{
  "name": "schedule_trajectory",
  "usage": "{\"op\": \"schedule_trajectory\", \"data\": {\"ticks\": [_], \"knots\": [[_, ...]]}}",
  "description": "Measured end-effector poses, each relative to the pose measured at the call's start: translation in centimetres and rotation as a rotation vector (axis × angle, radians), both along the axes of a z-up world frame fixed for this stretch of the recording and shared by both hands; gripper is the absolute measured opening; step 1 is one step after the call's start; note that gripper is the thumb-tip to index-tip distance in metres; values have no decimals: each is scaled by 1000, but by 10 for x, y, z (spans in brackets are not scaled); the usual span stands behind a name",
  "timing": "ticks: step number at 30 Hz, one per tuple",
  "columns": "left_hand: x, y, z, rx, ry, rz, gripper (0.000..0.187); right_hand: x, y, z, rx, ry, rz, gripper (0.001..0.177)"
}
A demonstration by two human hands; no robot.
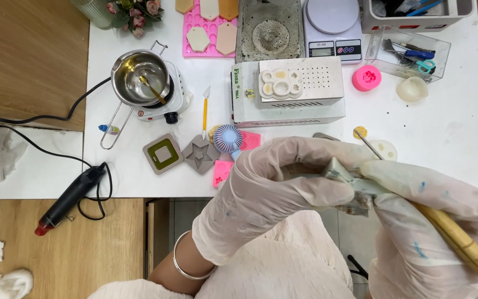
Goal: Finishing and decorating a star-shaped candle with seashells and wax.
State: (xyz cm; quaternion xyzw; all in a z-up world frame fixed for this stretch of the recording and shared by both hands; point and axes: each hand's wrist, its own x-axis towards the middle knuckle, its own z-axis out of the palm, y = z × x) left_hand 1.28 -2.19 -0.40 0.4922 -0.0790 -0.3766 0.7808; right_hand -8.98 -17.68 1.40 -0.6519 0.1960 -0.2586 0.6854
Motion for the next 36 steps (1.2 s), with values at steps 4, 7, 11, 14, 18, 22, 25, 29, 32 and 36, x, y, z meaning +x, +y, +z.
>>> {"op": "schedule_trajectory", "data": {"ticks": [4, 7, 11, 14, 18, 22, 25, 29, 32, 36], "knots": [[-2, -3, 2, -15, 3, 0, 44, -2, -8, -7, -51, -9, 16, 13], [-4, -7, 2, 28, -26, 20, 41, -3, -9, -8, -80, -25, 10, 14], [-2, -10, 9, 71, -33, 18, 40, -2, -9, -6, -103, -9, -25, 14], [-2, -13, 11, 117, -43, 7, 39, 1, -8, -2, -155, 35, -45, 14], [-1, -14, 14, 60, -14, 1, 37, -2, -8, -7, -149, -4, -62, 17], [-1, -16, 12, -10, 29, -5, 37, -6, -13, -16, -117, -59, -62, 22], [0, -16, 14, -2, 45, 7, 40, -8, -24, -20, -90, -49, -19, 21], [3, -9, 3, -74, 74, -6, 45, -5, -24, -25, -46, -80, -25, 20], [10, -7, 7, -230, 92, -32, 53, -2, -31, -30, 62, -133, -32, 22], [10, -11, 2, -112, 43, -8, 47, 1, -31, -30, 96, -136, 35, 18]]}}
